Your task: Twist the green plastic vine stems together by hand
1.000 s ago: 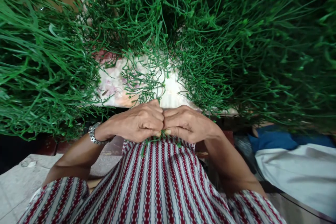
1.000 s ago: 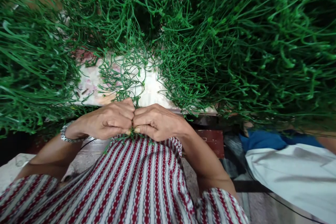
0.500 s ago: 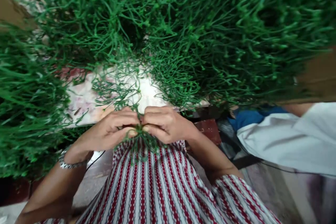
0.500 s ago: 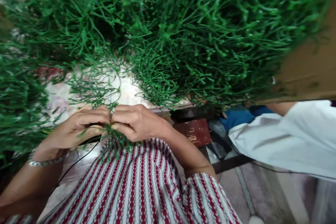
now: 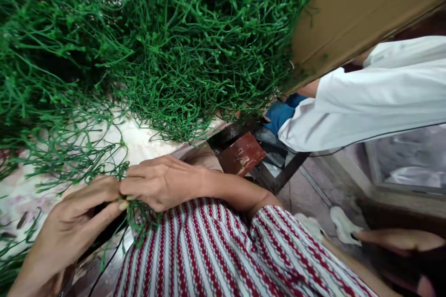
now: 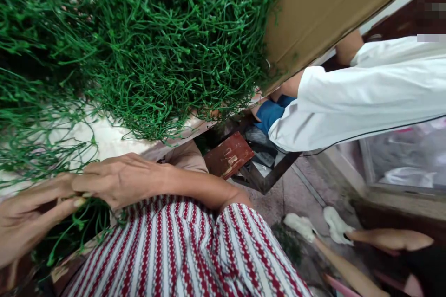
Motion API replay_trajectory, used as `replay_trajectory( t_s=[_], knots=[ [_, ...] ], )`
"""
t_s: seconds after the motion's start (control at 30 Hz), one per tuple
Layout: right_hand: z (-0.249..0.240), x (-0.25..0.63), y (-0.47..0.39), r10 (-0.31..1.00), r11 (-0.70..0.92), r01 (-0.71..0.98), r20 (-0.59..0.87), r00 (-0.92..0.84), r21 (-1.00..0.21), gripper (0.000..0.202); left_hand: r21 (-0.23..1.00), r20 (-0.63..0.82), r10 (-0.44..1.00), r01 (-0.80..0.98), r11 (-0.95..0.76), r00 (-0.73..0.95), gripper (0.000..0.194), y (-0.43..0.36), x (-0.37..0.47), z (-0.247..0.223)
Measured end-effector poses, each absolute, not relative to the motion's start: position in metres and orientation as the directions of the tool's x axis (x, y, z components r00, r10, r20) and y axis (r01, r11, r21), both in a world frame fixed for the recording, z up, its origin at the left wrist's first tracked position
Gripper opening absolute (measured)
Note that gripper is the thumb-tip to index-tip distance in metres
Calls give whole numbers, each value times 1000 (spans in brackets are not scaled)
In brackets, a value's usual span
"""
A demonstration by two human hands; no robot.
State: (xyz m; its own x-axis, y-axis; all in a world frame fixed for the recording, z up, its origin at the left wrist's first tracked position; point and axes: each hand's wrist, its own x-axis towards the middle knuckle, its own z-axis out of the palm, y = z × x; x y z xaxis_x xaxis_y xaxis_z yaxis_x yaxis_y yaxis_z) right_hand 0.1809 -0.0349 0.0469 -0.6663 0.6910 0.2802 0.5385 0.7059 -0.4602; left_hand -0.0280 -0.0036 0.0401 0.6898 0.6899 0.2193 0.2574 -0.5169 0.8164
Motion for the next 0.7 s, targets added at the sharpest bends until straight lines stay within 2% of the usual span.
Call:
replay_trajectory(
  t_s=[0.13,0.27,0.37,0.43,0.53,0.63,0.7],
  knots=[
    [54,181,-33,677,732,571,309,-668,-371,28,820,184,734,310,-481,653,13,-4,-29,41],
    [55,179,-31,681,732,611,314,-661,-301,24,801,257,723,277,-531,641,11,-2,-19,52],
    [55,178,-29,671,741,604,335,-661,-293,20,801,209,656,257,-540,725,10,1,-15,57],
    [57,180,-26,633,772,540,321,-704,-336,17,795,209,607,228,-562,767,17,3,-16,59],
    [59,182,-18,513,802,347,263,-817,-486,16,781,164,509,204,-591,845,27,3,-19,60],
    [59,180,-7,375,755,163,215,-902,-636,18,785,101,400,174,-594,911,37,4,-18,61],
    [59,180,0,314,715,87,208,-926,-693,20,801,96,354,139,-582,930,39,6,-19,61]
  ],
)
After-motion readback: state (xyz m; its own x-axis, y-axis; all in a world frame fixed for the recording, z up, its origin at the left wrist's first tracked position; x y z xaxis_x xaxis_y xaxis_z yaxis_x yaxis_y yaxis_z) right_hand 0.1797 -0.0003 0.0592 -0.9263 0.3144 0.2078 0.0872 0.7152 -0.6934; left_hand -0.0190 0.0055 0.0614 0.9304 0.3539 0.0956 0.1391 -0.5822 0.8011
